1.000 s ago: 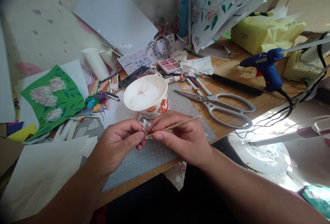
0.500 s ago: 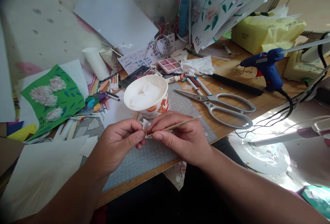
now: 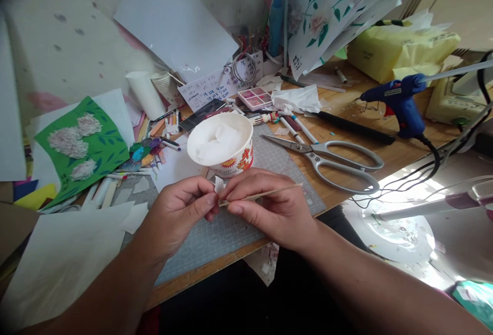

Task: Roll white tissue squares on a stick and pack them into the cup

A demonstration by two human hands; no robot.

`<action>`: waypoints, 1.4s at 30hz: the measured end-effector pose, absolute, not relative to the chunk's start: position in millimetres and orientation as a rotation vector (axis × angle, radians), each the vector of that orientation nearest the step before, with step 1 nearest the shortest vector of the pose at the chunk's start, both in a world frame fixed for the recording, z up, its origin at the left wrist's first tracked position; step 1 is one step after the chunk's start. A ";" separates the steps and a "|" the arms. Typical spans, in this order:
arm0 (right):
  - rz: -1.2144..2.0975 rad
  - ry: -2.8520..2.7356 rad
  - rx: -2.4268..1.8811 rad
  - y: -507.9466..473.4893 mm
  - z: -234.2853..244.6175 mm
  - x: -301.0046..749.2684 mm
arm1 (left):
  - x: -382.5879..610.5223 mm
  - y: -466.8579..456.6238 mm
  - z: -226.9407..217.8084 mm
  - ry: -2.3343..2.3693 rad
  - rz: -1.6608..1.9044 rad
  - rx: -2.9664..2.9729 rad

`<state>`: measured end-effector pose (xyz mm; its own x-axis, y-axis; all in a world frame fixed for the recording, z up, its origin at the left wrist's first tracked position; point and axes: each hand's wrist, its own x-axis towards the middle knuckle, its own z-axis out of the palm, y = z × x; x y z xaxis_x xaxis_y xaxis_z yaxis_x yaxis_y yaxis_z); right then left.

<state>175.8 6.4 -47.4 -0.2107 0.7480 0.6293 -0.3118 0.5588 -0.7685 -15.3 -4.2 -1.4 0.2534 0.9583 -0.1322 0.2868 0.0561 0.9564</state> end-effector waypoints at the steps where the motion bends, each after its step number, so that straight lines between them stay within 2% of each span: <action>1: 0.996 -1.502 -0.394 6.6 -46.5 175.8 | -15.2 -4.2 -1.7 1.241 0.789 1.459; 10: 0.841 -1.620 -0.414 6.3 -43.2 176.0 | -16.3 -3.0 -5.3 1.274 0.809 1.508; 24: 0.779 -1.590 -0.480 6.4 -44.0 174.0 | -16.3 -6.5 -4.9 1.168 0.875 1.344; 31: 0.640 -1.664 -0.488 5.6 -42.2 172.8 | -7.8 -4.8 -2.2 1.298 0.904 1.353; 36: 0.817 -1.462 -0.525 5.9 -50.2 171.9 | -11.5 -4.8 -2.2 1.275 0.917 1.310; 42: 1.265 -0.945 -0.543 12.6 -55.2 168.3 | -18.2 -1.5 3.1 1.189 0.900 1.182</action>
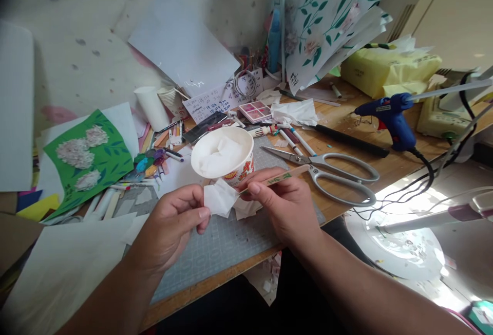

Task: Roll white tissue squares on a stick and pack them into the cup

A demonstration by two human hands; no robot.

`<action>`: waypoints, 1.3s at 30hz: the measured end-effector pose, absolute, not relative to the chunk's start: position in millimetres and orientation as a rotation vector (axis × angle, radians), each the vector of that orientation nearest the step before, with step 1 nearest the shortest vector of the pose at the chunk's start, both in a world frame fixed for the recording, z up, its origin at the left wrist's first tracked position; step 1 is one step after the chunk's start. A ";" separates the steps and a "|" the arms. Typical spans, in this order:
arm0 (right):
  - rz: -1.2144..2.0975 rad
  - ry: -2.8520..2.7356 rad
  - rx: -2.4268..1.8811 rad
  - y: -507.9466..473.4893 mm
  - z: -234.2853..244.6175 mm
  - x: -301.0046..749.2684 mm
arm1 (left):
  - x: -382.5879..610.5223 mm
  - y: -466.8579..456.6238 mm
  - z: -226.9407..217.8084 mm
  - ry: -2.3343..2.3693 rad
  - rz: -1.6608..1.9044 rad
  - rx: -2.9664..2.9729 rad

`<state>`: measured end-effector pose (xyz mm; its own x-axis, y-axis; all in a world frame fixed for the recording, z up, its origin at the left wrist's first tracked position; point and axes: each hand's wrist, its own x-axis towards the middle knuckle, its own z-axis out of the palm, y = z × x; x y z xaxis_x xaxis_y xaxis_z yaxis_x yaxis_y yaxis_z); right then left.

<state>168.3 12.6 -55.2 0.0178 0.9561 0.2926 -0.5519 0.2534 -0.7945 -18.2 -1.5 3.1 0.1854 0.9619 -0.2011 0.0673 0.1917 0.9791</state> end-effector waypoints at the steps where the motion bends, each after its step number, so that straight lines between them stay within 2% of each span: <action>1: 1.306 -0.883 -0.549 13.8 -54.0 167.9 | -19.4 -0.6 3.5 1.169 0.901 1.157; 7: 1.347 -0.723 -0.561 18.1 -51.2 168.6 | -27.5 2.1 4.5 1.028 1.059 0.980; 12: 1.293 -0.768 -0.598 18.2 -56.6 168.9 | -24.5 9.4 2.7 1.102 1.322 0.980; 15: 1.270 -0.910 -0.612 16.3 -61.1 169.2 | -21.3 15.5 -0.9 1.214 1.378 1.120; 21: 1.216 -1.089 -0.578 13.3 -64.2 168.7 | -21.9 15.1 -1.9 1.423 1.158 1.520; 27: 1.306 -1.016 -0.498 12.3 -60.5 169.2 | -25.3 -2.2 -0.2 1.517 1.415 1.735; 30: 1.300 -1.059 -0.423 11.9 -61.0 170.0 | -24.9 -7.8 1.2 1.433 1.301 1.768; 35: 1.193 -1.146 -0.401 9.3 -60.0 168.5 | -20.1 -8.4 4.5 1.213 0.978 1.454; 39: 1.124 -1.240 -0.394 6.9 -58.0 168.4 | -18.9 -6.0 3.7 1.175 0.884 1.390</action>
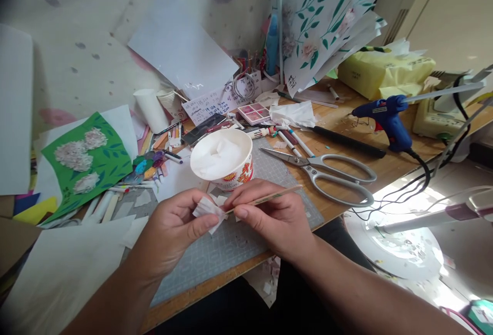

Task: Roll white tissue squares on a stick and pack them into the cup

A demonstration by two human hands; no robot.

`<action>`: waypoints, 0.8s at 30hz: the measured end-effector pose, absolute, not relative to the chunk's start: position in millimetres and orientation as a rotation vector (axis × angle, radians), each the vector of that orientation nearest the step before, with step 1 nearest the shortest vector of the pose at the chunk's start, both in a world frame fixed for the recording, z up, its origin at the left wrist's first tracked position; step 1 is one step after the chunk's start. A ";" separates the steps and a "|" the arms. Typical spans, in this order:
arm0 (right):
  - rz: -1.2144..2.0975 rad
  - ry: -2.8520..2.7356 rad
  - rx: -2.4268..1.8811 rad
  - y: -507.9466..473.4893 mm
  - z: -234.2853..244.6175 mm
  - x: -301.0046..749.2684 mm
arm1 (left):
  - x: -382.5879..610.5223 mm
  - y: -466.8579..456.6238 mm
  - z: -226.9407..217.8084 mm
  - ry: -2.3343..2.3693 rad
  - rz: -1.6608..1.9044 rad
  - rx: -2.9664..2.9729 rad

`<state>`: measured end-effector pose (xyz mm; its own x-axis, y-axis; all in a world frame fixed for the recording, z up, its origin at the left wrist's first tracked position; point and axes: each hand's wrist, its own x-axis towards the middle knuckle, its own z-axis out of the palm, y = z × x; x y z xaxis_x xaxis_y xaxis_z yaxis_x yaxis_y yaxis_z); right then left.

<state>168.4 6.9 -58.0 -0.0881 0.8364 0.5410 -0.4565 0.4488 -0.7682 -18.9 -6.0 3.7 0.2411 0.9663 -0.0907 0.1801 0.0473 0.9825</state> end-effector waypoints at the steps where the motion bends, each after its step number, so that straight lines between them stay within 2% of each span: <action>1: 1.131 -1.246 -0.379 6.6 -58.1 168.9 | -19.1 -5.3 3.4 1.172 0.870 1.392; 24: 1.103 -1.331 -0.374 6.1 -53.9 173.0 | -20.7 -0.5 0.2 1.172 0.828 1.447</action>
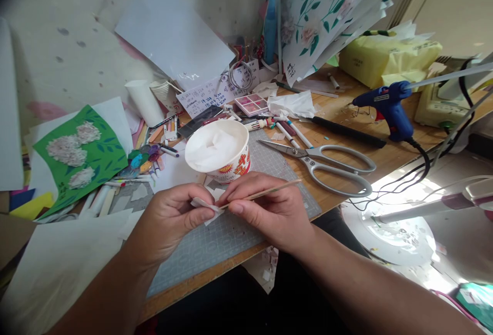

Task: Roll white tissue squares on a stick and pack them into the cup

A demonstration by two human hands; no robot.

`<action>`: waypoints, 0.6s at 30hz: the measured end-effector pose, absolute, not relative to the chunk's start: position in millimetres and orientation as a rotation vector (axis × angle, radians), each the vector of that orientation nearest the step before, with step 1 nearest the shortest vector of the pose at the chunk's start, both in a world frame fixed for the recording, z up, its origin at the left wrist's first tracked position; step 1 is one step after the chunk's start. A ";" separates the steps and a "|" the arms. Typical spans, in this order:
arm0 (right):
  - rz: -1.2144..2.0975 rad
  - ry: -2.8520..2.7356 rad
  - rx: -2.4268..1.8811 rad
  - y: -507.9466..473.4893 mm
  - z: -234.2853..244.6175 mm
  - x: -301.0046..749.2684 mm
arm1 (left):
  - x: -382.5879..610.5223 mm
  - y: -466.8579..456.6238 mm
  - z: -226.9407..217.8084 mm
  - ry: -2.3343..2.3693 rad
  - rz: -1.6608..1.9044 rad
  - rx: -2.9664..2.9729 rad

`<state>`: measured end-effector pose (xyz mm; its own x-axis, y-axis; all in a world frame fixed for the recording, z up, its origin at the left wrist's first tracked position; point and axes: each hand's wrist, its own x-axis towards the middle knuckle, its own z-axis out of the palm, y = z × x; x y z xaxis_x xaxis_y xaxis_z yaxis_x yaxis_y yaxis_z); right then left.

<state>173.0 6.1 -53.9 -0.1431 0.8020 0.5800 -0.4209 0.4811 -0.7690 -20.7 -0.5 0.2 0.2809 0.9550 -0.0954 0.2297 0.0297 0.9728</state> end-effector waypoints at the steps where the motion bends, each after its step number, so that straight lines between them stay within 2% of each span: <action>1: 1.091 -1.334 -0.380 6.2 -53.6 172.8 | -20.5 -0.6 -0.3 1.184 0.828 1.461; 9: 0.967 -1.320 -0.442 4.7 -53.4 171.3 | -27.8 -8.4 -2.6 1.325 1.181 1.785; 14: 0.808 -1.441 -0.493 2.6 -46.7 170.7 | -21.3 -10.6 1.3 1.185 0.943 1.760; 18: 0.714 -1.520 -0.484 1.7 -42.9 169.5 | -14.7 -9.3 0.0 1.233 0.895 1.648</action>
<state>169.5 1.7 -42.9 -0.0860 0.6854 0.7230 -0.1191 0.7135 -0.6905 -14.7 -9.3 0.0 0.2519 0.9666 0.0462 0.3434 -0.1340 0.9296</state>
